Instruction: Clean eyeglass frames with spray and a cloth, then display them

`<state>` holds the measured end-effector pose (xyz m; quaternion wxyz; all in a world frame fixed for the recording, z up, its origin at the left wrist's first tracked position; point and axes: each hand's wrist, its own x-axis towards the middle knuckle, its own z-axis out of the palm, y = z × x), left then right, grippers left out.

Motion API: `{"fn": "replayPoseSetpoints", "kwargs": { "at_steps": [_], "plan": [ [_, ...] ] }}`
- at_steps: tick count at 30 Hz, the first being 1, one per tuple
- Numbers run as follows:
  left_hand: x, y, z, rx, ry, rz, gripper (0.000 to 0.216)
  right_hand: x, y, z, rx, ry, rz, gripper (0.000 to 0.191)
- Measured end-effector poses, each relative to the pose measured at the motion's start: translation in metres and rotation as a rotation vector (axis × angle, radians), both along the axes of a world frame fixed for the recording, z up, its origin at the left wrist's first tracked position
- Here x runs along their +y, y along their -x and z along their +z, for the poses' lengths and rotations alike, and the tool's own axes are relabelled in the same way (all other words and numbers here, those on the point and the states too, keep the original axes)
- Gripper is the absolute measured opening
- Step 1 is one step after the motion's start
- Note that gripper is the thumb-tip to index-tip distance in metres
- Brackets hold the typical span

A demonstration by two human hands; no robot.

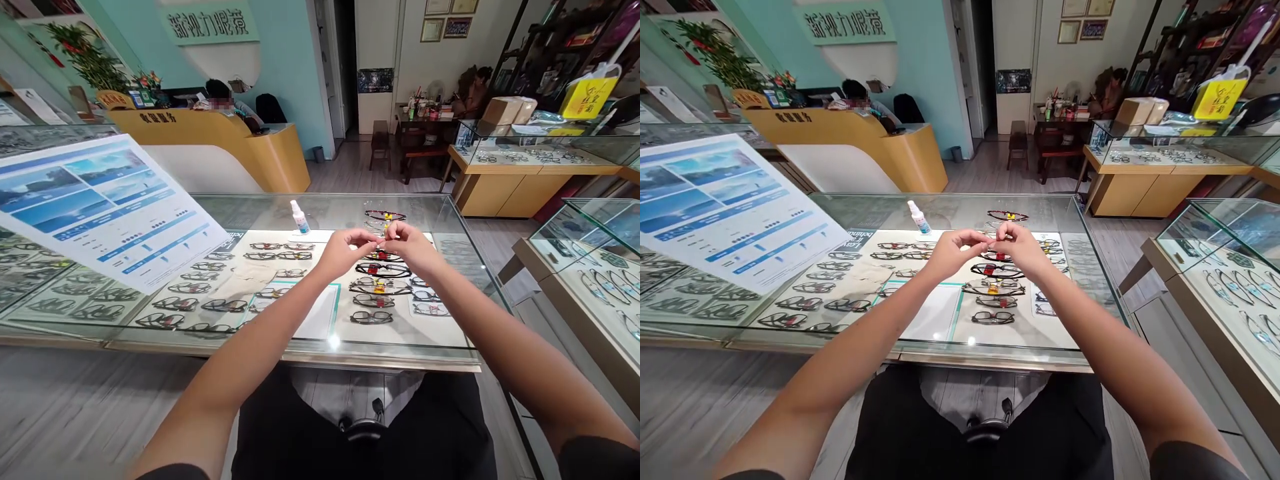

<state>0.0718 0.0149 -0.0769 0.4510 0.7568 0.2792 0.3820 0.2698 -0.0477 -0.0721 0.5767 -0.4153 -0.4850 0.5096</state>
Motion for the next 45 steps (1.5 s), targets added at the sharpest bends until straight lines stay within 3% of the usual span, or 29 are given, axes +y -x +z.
{"fn": "replayPoseSetpoints", "kwargs": {
  "at_steps": [7,21,27,45],
  "plan": [
    [-0.012,0.006,0.003,-0.003,-0.012,0.019,0.02,-0.011,0.007,0.003,0.062,0.03,0.008,0.038],
    [-0.01,0.007,0.001,-0.031,0.135,-0.055,0.028,-0.017,0.013,0.002,0.041,0.006,-0.055,0.043],
    [-0.011,0.006,-0.001,-0.002,0.085,0.001,0.02,-0.021,0.019,0.001,-0.044,-0.04,-0.13,0.043],
    [-0.014,0.005,-0.003,0.045,-0.035,0.047,0.013,-0.022,0.022,-0.006,-0.117,-0.114,-0.156,0.031]
  ]
}}
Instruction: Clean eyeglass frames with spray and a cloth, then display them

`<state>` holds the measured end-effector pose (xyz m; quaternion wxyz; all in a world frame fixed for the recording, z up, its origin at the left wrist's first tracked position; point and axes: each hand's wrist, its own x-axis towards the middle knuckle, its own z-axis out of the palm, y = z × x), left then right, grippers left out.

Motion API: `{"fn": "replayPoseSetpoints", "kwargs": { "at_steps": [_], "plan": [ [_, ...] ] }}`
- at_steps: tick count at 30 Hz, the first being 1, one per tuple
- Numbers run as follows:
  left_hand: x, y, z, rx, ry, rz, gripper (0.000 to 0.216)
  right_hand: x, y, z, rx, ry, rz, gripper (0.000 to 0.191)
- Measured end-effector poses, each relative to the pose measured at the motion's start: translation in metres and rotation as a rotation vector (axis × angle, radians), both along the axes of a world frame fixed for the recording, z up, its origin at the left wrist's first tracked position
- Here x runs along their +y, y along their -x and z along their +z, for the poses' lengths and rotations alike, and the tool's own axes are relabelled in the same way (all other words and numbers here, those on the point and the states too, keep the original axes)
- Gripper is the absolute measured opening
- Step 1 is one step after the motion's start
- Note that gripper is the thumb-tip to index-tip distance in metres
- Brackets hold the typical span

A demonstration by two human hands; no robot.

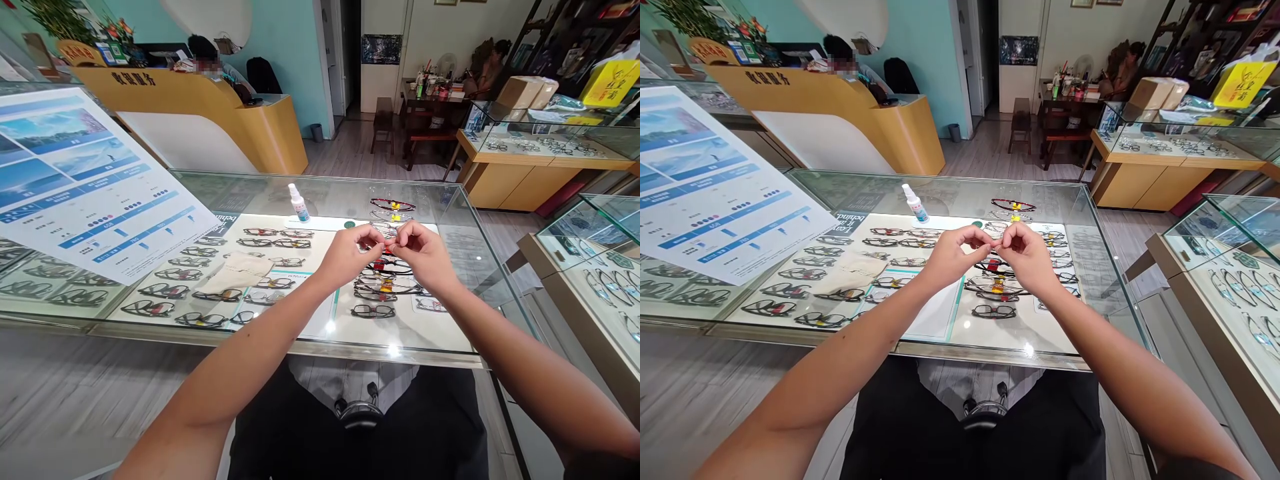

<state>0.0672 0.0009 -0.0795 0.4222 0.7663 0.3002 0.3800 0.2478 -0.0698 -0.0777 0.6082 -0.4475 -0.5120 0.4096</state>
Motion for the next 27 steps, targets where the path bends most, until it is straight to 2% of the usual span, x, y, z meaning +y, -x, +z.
{"fn": "replayPoseSetpoints", "kwargs": {
  "at_steps": [6,24,27],
  "plan": [
    [-0.0015,-0.0059,-0.009,-0.104,0.128,-0.007,0.016,-0.0025,0.0057,-0.003,-0.019,-0.073,-0.098,0.028],
    [-0.0078,-0.0087,-0.0049,-0.166,0.056,0.06,0.013,-0.0037,0.0089,-0.0022,0.038,-0.082,-0.114,0.027],
    [-0.007,-0.0101,-0.0071,-0.183,0.085,0.071,0.012,-0.0041,0.0097,-0.0034,0.03,-0.089,-0.115,0.025]
  ]
}}
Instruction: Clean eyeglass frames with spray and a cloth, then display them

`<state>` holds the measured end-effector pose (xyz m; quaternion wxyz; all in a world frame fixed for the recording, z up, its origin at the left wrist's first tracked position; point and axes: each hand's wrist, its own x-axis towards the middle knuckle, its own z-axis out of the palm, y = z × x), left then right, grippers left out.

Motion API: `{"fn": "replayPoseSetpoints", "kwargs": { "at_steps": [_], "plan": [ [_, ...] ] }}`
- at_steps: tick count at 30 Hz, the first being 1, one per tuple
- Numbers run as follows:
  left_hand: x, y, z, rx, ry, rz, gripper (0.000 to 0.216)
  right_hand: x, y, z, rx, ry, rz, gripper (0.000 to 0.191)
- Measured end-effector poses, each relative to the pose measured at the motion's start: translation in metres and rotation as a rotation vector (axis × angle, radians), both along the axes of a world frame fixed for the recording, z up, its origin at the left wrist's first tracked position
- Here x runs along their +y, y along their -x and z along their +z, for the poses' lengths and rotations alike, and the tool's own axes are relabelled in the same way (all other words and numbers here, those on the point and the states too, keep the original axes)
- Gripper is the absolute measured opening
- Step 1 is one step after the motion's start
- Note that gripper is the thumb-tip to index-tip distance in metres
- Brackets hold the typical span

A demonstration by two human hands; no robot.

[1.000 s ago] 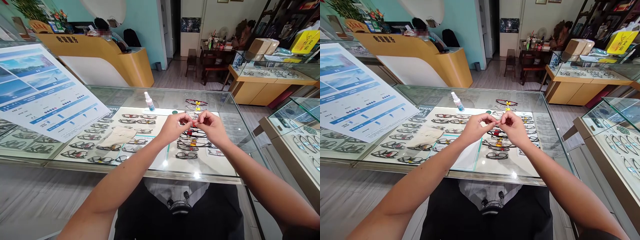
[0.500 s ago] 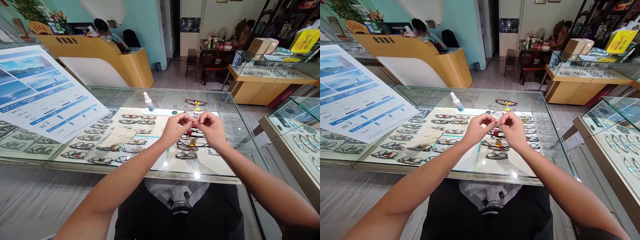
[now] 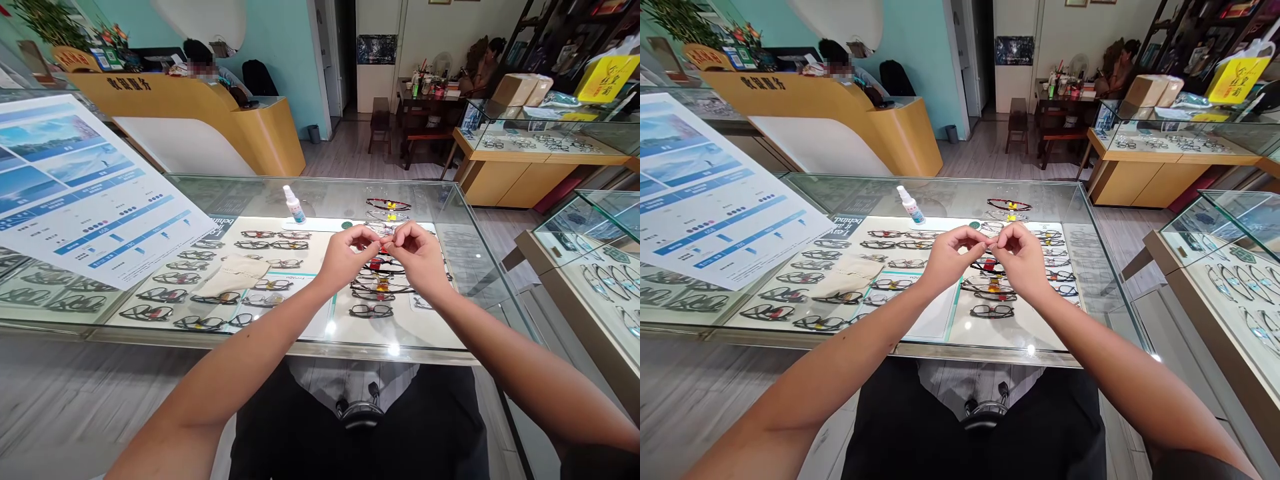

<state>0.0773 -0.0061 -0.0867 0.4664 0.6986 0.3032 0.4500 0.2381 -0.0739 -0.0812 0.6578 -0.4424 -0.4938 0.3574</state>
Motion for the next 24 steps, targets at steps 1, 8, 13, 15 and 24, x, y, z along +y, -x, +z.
{"fn": "replayPoseSetpoints", "kwargs": {
  "at_steps": [1,8,13,15,24],
  "plan": [
    [0.0004,-0.0008,-0.0012,-0.015,0.028,-0.005,0.013,-0.0004,0.0007,-0.0008,-0.001,-0.008,-0.002,0.025],
    [0.0015,-0.0057,-0.0078,-0.16,0.202,-0.048,0.018,-0.0047,0.0085,-0.006,-0.035,-0.091,-0.048,0.021],
    [0.0028,-0.0046,-0.0077,-0.181,0.178,-0.066,0.019,-0.0041,0.0066,-0.0015,0.057,0.017,0.004,0.026],
    [0.0031,-0.0042,-0.0073,-0.168,0.149,-0.055,0.017,-0.0031,0.0053,0.0005,0.108,0.068,0.042,0.028],
    [0.0003,-0.0062,-0.0065,-0.216,0.232,-0.061,0.017,-0.0041,0.0084,0.003,0.175,0.09,0.017,0.031]
  ]
}}
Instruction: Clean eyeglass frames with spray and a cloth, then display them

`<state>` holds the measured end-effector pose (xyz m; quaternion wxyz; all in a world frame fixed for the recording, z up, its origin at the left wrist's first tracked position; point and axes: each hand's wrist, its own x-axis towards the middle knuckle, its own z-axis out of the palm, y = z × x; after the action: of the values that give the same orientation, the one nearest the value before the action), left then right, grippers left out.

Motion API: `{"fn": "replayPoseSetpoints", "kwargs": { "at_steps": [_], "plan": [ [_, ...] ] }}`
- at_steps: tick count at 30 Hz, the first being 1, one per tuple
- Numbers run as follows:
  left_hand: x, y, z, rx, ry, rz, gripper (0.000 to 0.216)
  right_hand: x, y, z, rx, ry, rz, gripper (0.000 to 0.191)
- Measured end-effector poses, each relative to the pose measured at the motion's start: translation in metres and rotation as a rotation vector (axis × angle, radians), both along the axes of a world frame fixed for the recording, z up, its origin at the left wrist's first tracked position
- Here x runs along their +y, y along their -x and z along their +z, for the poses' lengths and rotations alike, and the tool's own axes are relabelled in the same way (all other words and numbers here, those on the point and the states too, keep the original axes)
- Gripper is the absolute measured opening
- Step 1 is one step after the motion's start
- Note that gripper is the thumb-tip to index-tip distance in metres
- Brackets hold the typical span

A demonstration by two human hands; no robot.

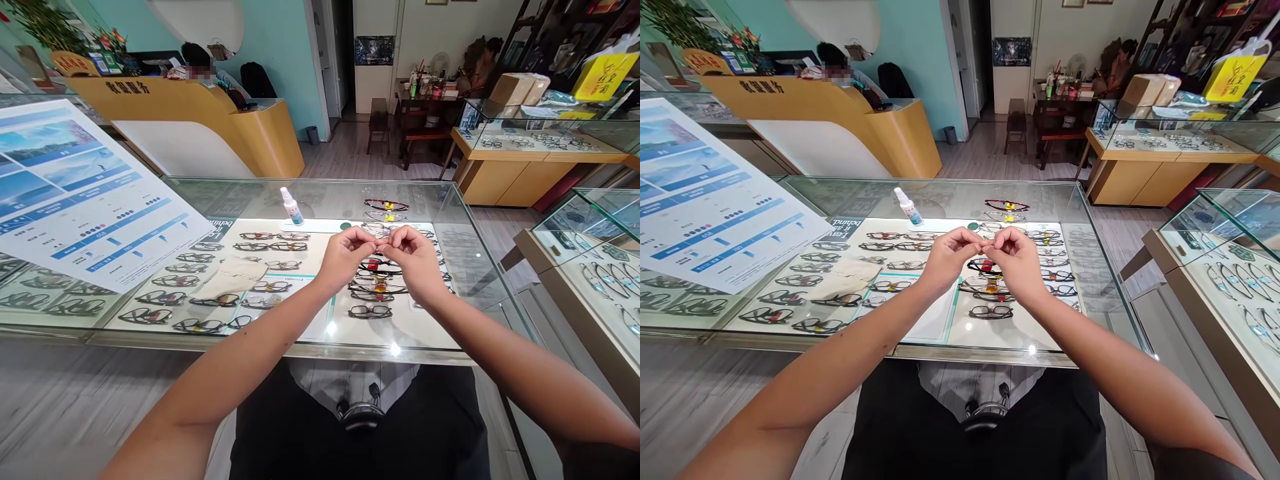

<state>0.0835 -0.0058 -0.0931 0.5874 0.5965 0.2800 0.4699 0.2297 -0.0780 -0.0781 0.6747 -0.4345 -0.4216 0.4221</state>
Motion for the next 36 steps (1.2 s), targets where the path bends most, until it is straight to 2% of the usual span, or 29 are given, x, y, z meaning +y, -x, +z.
{"fn": "replayPoseSetpoints", "kwargs": {
  "at_steps": [8,12,15,19,23,28,36],
  "plan": [
    [0.001,0.001,0.003,0.017,0.009,-0.036,0.017,0.003,-0.002,-0.001,0.051,0.044,0.06,0.034],
    [-0.002,0.002,0.006,0.066,-0.028,-0.105,0.018,0.005,-0.007,0.004,0.183,0.131,0.146,0.034],
    [-0.006,0.008,0.012,0.204,-0.166,-0.143,0.019,0.007,-0.014,0.01,0.307,0.183,0.258,0.033],
    [-0.011,0.016,0.022,0.578,-0.533,-0.221,0.034,0.007,-0.02,0.018,0.407,0.178,0.311,0.038],
    [-0.014,0.019,0.023,0.789,-0.802,-0.31,0.014,0.006,-0.02,0.022,0.421,0.177,0.335,0.041],
    [-0.014,0.019,0.018,0.923,-0.882,-0.358,0.009,0.006,-0.022,0.021,0.462,0.175,0.352,0.042],
    [-0.01,0.022,0.017,0.95,-0.887,-0.326,0.007,0.007,-0.026,0.021,0.443,0.165,0.407,0.044]
  ]
}}
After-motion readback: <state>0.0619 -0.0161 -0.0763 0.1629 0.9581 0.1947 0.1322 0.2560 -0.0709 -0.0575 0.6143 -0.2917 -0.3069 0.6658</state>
